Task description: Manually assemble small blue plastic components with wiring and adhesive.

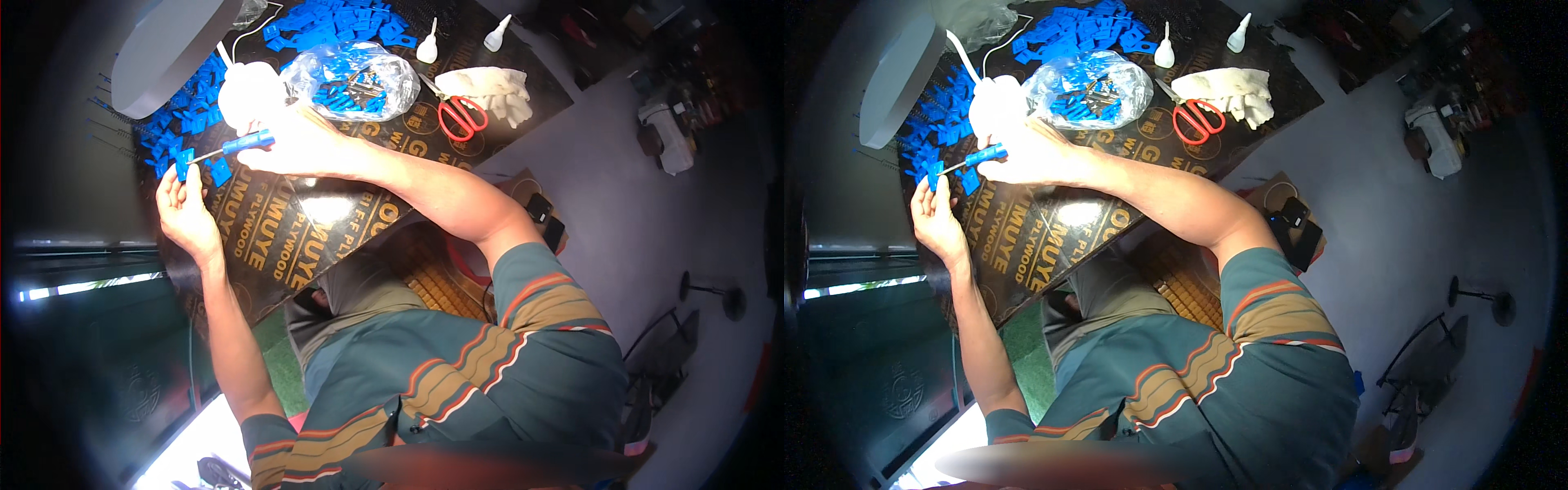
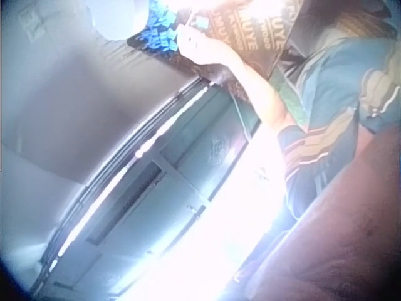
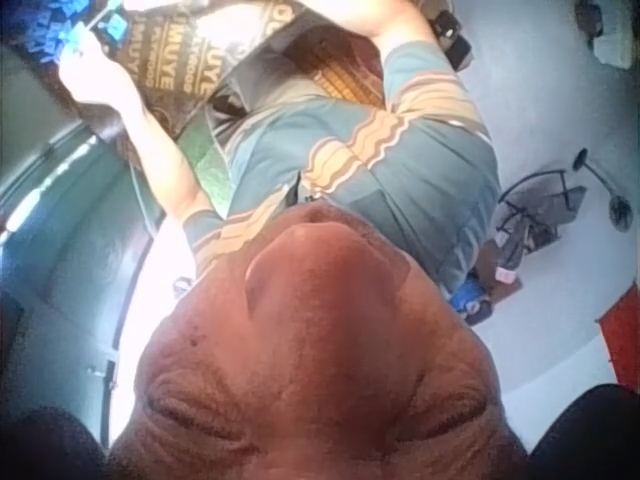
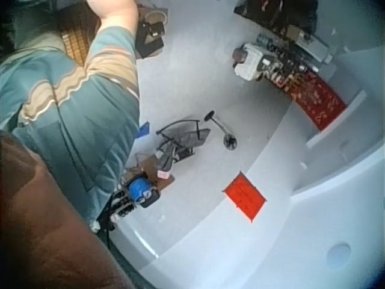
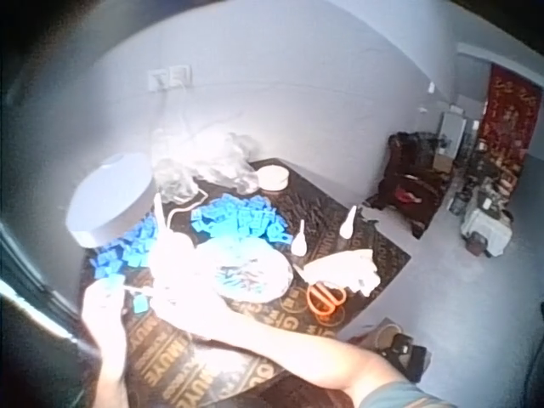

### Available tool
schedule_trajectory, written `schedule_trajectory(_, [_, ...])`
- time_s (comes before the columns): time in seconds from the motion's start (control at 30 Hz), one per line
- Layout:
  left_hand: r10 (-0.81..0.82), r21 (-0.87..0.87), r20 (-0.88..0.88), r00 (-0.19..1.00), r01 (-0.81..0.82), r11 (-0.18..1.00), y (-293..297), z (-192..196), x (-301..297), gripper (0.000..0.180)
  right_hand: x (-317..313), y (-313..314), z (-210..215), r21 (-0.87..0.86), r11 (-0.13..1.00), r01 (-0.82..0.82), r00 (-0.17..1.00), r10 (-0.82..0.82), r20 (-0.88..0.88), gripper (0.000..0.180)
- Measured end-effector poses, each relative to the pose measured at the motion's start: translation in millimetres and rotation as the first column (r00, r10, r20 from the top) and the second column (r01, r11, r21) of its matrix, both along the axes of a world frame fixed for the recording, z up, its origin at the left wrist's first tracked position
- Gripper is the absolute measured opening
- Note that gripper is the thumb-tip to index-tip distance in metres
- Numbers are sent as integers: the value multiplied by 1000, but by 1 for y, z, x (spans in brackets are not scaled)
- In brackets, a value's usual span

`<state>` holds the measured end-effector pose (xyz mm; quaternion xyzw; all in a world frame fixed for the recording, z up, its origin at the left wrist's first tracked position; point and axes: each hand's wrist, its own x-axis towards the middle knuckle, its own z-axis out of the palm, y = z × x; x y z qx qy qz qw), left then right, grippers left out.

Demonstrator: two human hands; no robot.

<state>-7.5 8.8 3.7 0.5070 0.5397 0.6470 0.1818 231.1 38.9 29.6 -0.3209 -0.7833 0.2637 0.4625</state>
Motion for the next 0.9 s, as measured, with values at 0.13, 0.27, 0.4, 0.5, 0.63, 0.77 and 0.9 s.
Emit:
schedule_trajectory(0.13, [15,-1,-7,1000,-15,1000,-1,1,1,34,-5,2,-9,2,999,38,997,-38,-65,43])
schedule_trajectory(0.27, [-2,8,2,1000,2,1000,-1,0,0,34,-5,-1,-5,-51,998,-20,995,15,-95,41])
schedule_trajectory(0.4, [15,5,-8,1000,-15,1000,1,1,-1,33,-3,-5,3,3,999,-40,997,40,-58,30])
schedule_trajectory(0.5, [7,21,-2,1000,-7,1000,1,0,-1,33,-5,-1,-4,58,998,-18,995,24,-98,33])
schedule_trajectory(0.63, [23,20,-11,1000,-23,1000,0,0,-1,33,-5,0,-6,-14,1000,14,996,-15,-92,34])
schedule_trajectory(0.77, [25,21,-20,999,-25,999,1,0,-1,33,-5,-1,-2,-15,1000,22,997,-23,-67,31])
schedule_trajectory(0.9, [18,25,-24,1000,-17,1000,0,0,0,34,-5,-1,-2,127,991,42,997,-34,-63,32])
